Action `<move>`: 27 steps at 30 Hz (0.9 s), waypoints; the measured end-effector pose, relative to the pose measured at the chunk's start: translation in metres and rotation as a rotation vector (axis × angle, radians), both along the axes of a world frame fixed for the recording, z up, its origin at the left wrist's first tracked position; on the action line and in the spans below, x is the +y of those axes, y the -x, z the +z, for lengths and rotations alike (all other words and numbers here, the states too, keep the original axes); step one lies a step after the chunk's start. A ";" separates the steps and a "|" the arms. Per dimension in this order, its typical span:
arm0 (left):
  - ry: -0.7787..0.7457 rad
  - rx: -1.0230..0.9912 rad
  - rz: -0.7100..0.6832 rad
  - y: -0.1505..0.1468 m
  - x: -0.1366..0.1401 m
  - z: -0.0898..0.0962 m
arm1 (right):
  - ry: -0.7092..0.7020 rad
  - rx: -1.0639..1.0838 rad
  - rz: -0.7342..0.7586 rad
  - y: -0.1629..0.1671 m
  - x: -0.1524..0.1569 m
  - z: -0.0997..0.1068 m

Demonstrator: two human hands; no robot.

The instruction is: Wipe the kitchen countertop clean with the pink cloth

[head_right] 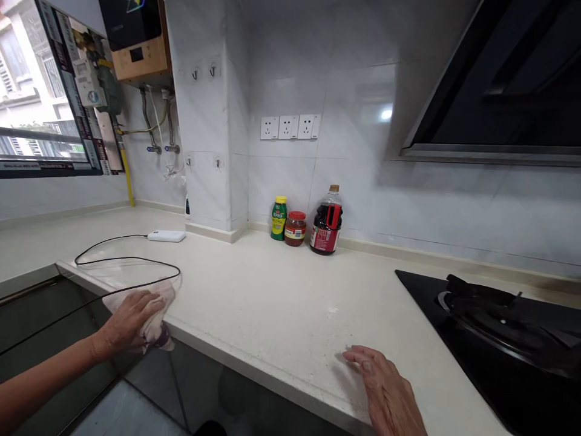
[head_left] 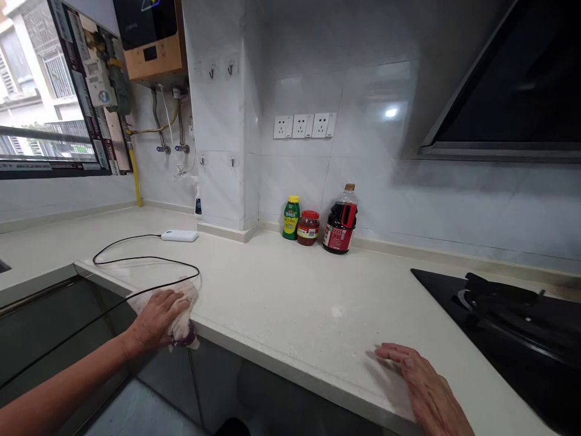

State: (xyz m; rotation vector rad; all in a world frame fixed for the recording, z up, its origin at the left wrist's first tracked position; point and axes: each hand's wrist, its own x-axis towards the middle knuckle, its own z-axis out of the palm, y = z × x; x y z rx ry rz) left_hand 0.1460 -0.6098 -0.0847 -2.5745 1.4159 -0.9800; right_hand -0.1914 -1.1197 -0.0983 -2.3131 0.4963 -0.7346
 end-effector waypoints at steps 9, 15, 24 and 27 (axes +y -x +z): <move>-0.102 -0.022 -0.282 0.123 -0.168 0.009 | -0.211 -0.107 0.033 0.008 0.015 0.007; -0.040 -0.110 -0.413 0.203 -0.277 -0.001 | -0.248 -0.263 0.050 0.009 0.017 0.015; 0.014 0.005 -0.492 0.263 -0.367 -0.014 | 0.020 -0.535 -0.146 0.030 0.093 -0.028; -0.018 0.026 -0.531 0.260 -0.358 -0.006 | 0.281 -0.507 -0.096 0.025 0.095 -0.049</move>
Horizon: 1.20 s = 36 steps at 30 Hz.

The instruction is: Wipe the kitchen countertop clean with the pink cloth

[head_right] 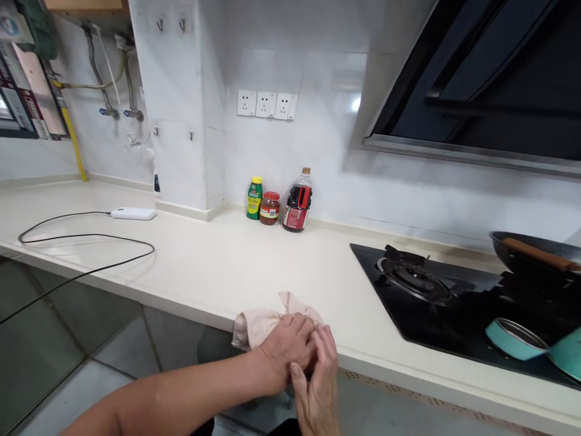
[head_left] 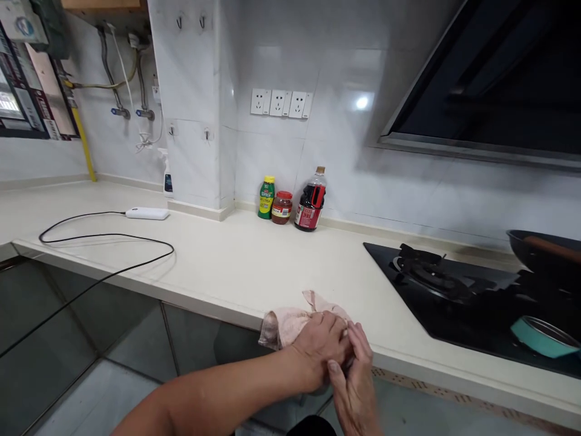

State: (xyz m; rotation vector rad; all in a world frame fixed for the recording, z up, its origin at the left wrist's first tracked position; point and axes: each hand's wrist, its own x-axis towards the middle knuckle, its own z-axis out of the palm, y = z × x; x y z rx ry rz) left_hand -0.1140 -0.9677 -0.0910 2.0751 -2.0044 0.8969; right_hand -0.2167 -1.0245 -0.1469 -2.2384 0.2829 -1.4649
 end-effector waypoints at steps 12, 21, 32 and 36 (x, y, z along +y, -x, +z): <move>0.093 0.605 -0.207 -0.106 0.122 0.050 | 0.370 0.260 -0.301 -0.045 0.017 0.012; 0.289 0.753 0.181 -0.168 0.127 0.045 | 0.680 0.143 -0.215 -0.131 0.091 0.038; 0.160 0.741 0.192 -0.170 0.132 0.049 | 0.738 0.202 -0.092 -0.026 -0.025 0.033; 0.092 0.695 0.218 -0.168 0.130 0.049 | 0.671 0.344 -0.165 0.043 -0.096 0.019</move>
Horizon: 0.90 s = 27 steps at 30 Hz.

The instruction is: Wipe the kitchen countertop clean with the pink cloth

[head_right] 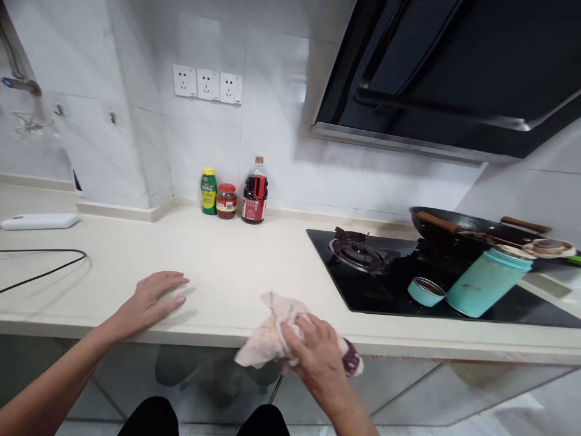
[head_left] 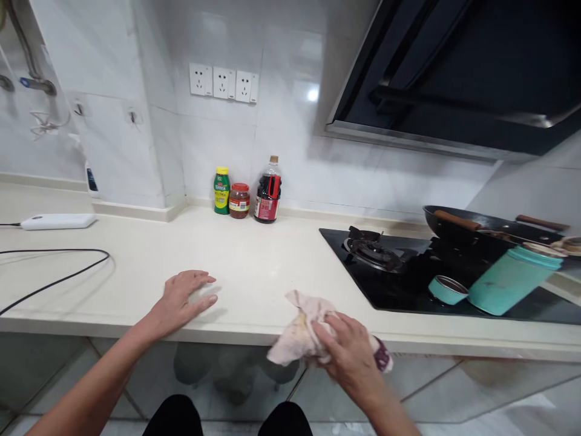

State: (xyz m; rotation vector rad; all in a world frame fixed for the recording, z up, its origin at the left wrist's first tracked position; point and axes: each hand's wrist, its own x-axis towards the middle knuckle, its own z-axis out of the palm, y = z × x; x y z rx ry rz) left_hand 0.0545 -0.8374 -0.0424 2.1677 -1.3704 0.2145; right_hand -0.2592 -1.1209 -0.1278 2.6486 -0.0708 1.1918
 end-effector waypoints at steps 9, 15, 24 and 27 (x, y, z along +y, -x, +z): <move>-0.045 -0.080 0.011 -0.003 -0.001 -0.005 | -0.001 0.011 -0.403 0.144 -0.165 -0.037; -0.055 -0.097 -0.008 -0.003 -0.002 -0.009 | -0.107 -0.022 -0.491 0.189 -0.218 -0.045; -0.095 -0.054 -0.070 0.007 -0.008 -0.002 | 0.016 0.038 -0.505 0.138 -0.148 -0.030; -0.084 -0.050 -0.075 0.009 -0.008 0.000 | 0.010 0.047 -0.412 0.085 -0.091 -0.021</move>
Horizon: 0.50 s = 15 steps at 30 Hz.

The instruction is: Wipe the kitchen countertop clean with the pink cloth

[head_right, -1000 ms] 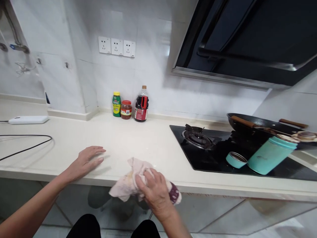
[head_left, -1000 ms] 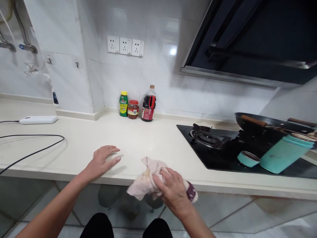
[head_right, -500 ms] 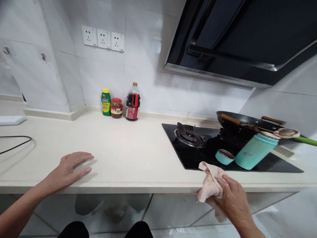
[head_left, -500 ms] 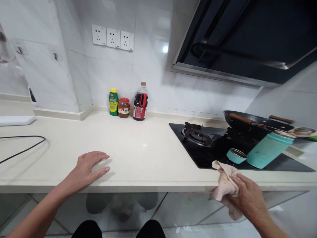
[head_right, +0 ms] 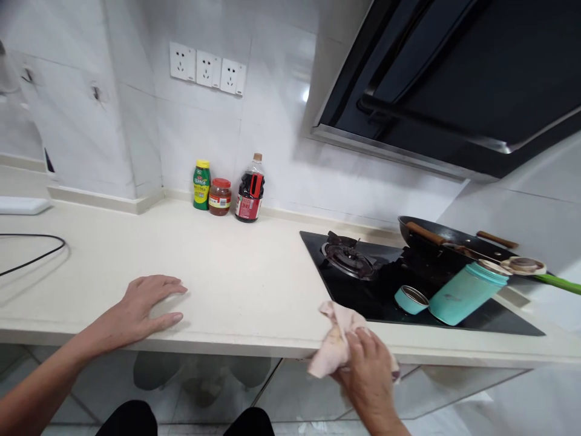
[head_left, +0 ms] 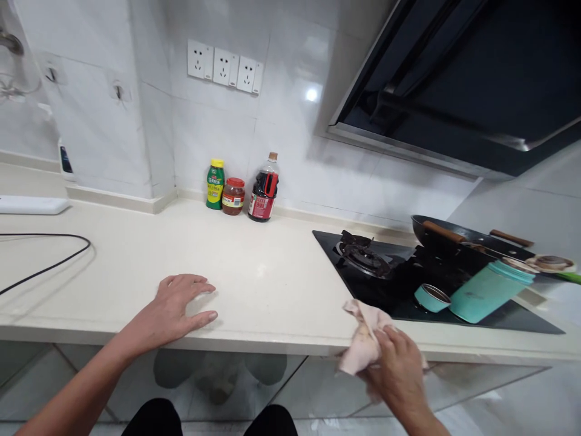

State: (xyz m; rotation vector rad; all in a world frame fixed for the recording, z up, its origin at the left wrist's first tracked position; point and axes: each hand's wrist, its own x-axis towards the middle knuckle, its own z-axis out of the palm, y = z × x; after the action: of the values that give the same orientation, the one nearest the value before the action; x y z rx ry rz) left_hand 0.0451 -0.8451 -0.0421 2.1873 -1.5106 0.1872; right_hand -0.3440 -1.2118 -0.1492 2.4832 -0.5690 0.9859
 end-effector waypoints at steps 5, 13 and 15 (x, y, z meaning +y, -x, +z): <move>0.012 0.001 0.003 0.003 0.002 0.002 | -0.022 0.039 0.099 -0.085 0.096 0.020; 0.124 -0.014 0.044 -0.003 0.004 -0.008 | -0.127 0.151 0.270 -0.090 0.106 0.025; 0.135 -0.013 0.047 -0.007 0.004 -0.010 | -0.178 0.165 0.250 -0.074 0.090 0.027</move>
State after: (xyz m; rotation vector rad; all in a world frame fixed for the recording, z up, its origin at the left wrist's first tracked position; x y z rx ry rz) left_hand 0.0524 -0.8407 -0.0521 2.1198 -1.4115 0.3100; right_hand -0.2699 -1.1216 -0.1218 2.8147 -0.3104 0.8364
